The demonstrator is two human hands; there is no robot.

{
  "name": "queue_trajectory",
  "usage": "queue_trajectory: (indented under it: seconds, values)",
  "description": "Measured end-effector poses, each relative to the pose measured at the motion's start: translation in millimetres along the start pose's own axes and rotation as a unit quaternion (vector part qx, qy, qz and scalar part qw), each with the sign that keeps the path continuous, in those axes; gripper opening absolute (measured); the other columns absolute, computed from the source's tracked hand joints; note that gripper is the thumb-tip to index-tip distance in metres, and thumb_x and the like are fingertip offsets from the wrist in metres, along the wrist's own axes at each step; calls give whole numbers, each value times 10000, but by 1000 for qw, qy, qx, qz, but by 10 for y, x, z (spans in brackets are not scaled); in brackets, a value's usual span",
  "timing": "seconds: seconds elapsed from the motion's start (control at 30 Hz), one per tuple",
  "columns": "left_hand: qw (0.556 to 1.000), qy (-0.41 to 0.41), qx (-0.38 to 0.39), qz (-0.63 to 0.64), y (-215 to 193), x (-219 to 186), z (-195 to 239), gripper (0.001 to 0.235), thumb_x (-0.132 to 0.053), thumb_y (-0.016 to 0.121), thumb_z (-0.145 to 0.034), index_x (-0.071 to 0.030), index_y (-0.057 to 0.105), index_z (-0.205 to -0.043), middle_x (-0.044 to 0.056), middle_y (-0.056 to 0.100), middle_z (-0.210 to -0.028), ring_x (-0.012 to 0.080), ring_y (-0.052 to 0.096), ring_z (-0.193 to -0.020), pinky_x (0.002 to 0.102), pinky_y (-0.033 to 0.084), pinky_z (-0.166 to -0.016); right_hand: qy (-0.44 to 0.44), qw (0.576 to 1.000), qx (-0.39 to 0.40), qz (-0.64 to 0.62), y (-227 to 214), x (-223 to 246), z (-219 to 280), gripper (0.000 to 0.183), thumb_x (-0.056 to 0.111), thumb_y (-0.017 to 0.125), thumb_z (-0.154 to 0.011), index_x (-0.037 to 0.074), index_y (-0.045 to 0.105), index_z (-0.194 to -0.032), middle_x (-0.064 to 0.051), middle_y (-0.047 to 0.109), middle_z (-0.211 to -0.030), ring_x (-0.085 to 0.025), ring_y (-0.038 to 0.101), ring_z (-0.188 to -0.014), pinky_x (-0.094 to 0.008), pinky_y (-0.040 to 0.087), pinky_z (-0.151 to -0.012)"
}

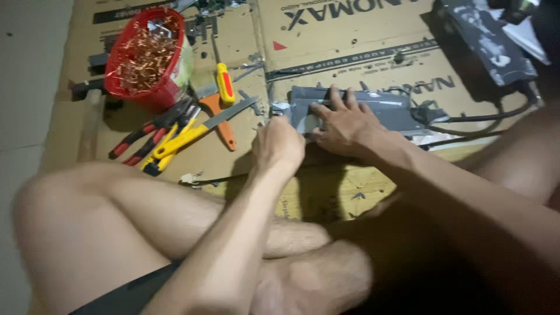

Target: The person sits on the floor and uses a screwdriver to remove screws from a metal casing. They then use a yellow utility knife to scrape and cut material from the edges of the casing, followed by peeling off a layer of material by hand.

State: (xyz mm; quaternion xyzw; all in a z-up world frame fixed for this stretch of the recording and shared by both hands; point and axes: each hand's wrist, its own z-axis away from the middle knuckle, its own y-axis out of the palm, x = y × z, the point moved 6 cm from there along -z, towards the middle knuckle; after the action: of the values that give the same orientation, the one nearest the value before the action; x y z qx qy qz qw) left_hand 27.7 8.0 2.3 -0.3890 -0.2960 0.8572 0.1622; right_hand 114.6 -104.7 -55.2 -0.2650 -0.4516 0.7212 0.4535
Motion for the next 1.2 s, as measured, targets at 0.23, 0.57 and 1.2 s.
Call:
queue_trajectory:
  seconds: [0.23,0.57,1.2]
  values:
    - [997,35,-40,-53,119,173,-201,362,-108,473,-965,55,692,-1202,295,668,-1219,472,598,-1241,613,517,-997,-2,1000,-6,1,78,84,43,626,522,409,-986,356,336,-1585,-128,102,-1724,-435,135,-1558,-556,270,-1198]
    - [982,54,-23,-181,135,67,80,373,-75,422,-971,69,669,-1211,265,669,-1261,421,593,-1271,568,496,-1027,9,999,6,-42,27,34,19,625,521,391,-980,323,342,-1571,-124,66,-1726,-454,83,-1562,-588,199,-1226]
    - [981,70,-54,-170,53,37,391,417,-91,443,-925,20,689,-1244,315,685,-1171,482,646,-1160,597,525,-994,55,994,64,-63,184,62,-33,680,581,364,-999,358,182,-1616,-147,-65,-1729,-472,-27,-1560,-607,123,-1225]
